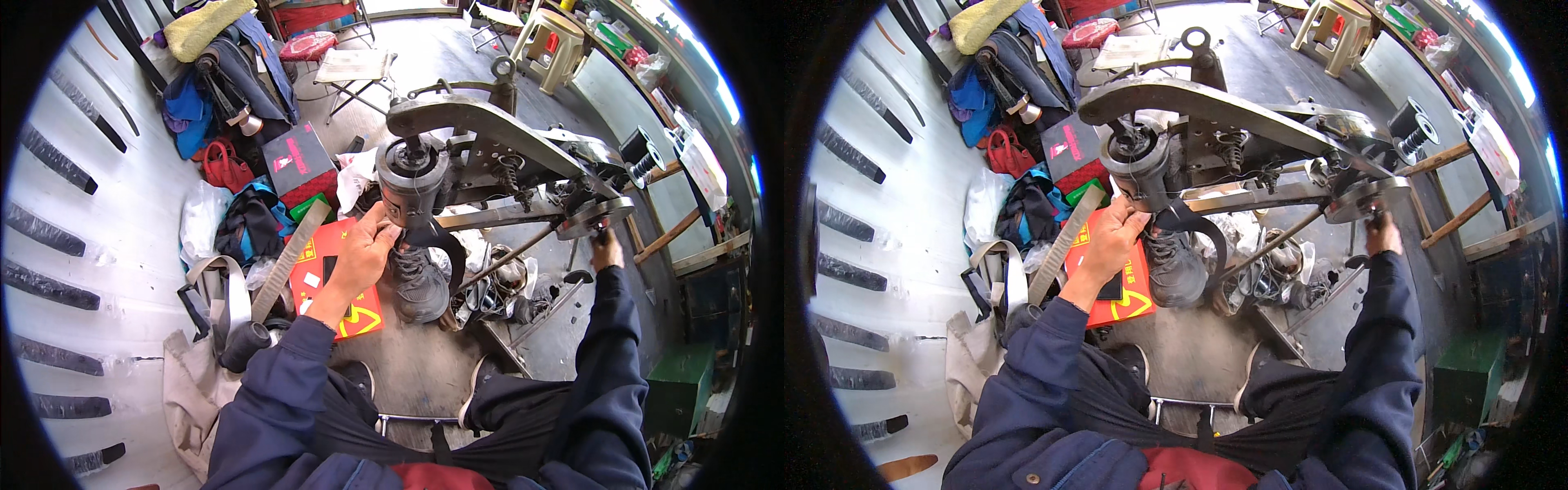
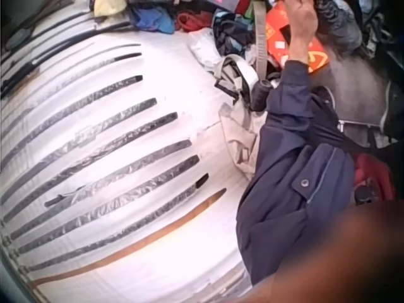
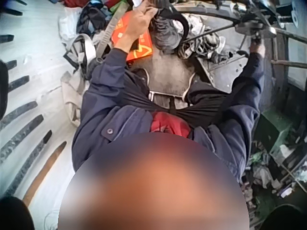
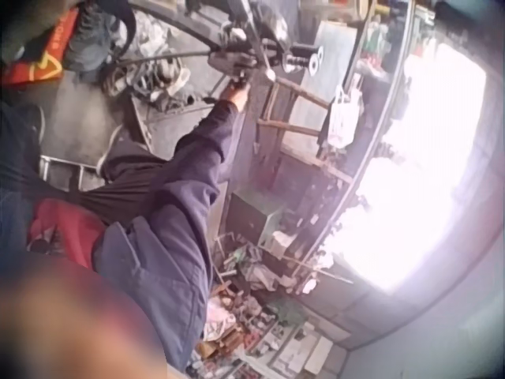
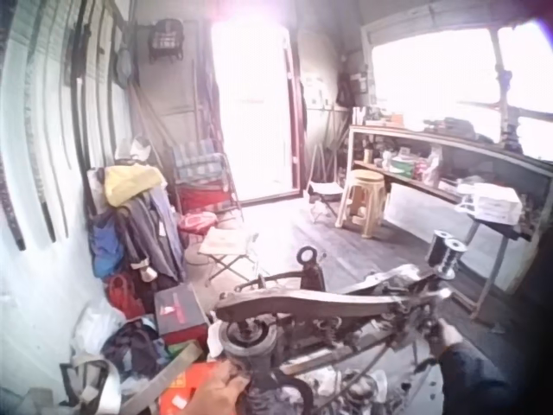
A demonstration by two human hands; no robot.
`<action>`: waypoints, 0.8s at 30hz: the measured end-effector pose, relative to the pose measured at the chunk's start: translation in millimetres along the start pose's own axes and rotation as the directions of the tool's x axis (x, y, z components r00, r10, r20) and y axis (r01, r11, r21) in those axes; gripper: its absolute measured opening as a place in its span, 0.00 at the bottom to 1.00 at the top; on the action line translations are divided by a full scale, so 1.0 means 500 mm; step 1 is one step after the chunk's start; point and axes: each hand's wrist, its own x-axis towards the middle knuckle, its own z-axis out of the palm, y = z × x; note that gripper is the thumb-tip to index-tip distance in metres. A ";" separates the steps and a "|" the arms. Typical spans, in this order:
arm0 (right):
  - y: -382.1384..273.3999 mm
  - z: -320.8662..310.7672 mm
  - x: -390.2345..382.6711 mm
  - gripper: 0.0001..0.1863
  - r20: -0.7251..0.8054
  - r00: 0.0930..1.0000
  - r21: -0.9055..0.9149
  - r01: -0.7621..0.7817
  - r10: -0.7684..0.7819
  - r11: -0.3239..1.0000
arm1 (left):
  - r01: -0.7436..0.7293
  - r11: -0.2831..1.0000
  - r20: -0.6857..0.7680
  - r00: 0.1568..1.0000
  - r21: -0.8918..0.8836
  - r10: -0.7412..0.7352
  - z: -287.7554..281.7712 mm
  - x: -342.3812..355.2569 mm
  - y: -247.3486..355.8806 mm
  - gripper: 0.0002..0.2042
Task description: The person prepares a sewing machine by threading it, then sews a grey shoe using the machine. The person handles the shoe and the machine throughout the task.
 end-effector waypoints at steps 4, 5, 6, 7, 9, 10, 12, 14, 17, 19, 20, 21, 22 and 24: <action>-0.086 0.049 -0.104 0.21 0.366 0.929 0.255 -0.048 -0.051 0.966 | -0.024 0.998 -0.026 0.999 0.059 0.026 -0.002 0.000 -0.008 0.10; -0.104 0.044 -0.122 0.19 0.346 0.933 0.297 -0.005 -0.102 0.955 | -0.021 0.996 -0.037 0.999 0.090 0.024 -0.002 -0.001 -0.009 0.10; -0.121 0.035 -0.137 0.19 0.330 0.943 0.292 -0.054 -0.048 0.955 | -0.024 0.992 -0.045 0.999 0.121 0.029 -0.003 0.000 -0.011 0.09; -0.136 0.027 -0.148 0.19 0.318 0.947 0.320 -0.070 -0.037 0.945 | -0.062 0.992 -0.061 0.996 0.106 0.068 -0.001 -0.001 -0.012 0.07; -0.161 0.019 -0.176 0.20 0.347 0.933 0.383 -0.237 0.099 0.893 | -0.039 0.986 -0.083 0.995 0.160 0.052 -0.003 0.003 -0.012 0.06; -0.172 0.022 -0.194 0.21 0.424 0.892 0.409 -0.344 0.158 0.845 | 0.034 0.979 -0.112 0.994 0.200 -0.011 -0.005 0.004 -0.011 0.06; -0.195 0.027 -0.235 0.23 0.568 0.783 0.417 -0.539 0.253 0.731 | -0.041 0.979 -0.115 0.991 0.201 0.065 -0.005 0.001 -0.010 0.05; -0.240 0.044 -0.277 0.28 0.723 0.690 0.442 -0.502 0.035 0.743 | -0.030 0.977 -0.135 0.989 0.209 0.059 -0.002 -0.001 -0.010 0.05; -0.344 0.069 -0.357 0.28 0.415 0.790 0.620 0.118 -0.452 0.776 | -0.021 0.981 -0.114 0.993 0.191 0.043 -0.002 0.000 -0.005 0.07; -0.422 0.077 -0.404 0.27 0.282 0.808 0.675 0.216 -0.517 0.705 | -0.021 0.971 -0.082 0.996 0.238 0.042 -0.002 -0.005 0.002 0.09; -0.457 0.077 -0.417 0.27 0.190 0.782 0.722 0.298 -0.593 0.624 | -0.009 0.963 -0.070 0.997 0.269 0.029 -0.002 -0.007 0.006 0.10; -0.486 0.075 -0.425 0.27 0.268 0.787 0.663 0.267 -0.556 0.699 | -0.101 0.952 -0.007 0.994 0.290 0.107 -0.004 -0.009 0.010 0.14; -0.510 0.074 -0.430 0.27 0.266 0.755 0.668 0.303 -0.599 0.679 | -0.099 0.950 -0.005 0.994 0.296 0.105 -0.001 -0.009 0.010 0.15; -0.549 0.083 -0.442 0.28 0.390 0.756 0.749 0.071 -0.526 0.658 | -0.137 0.943 -0.005 0.989 0.302 0.145 0.003 -0.010 0.010 0.17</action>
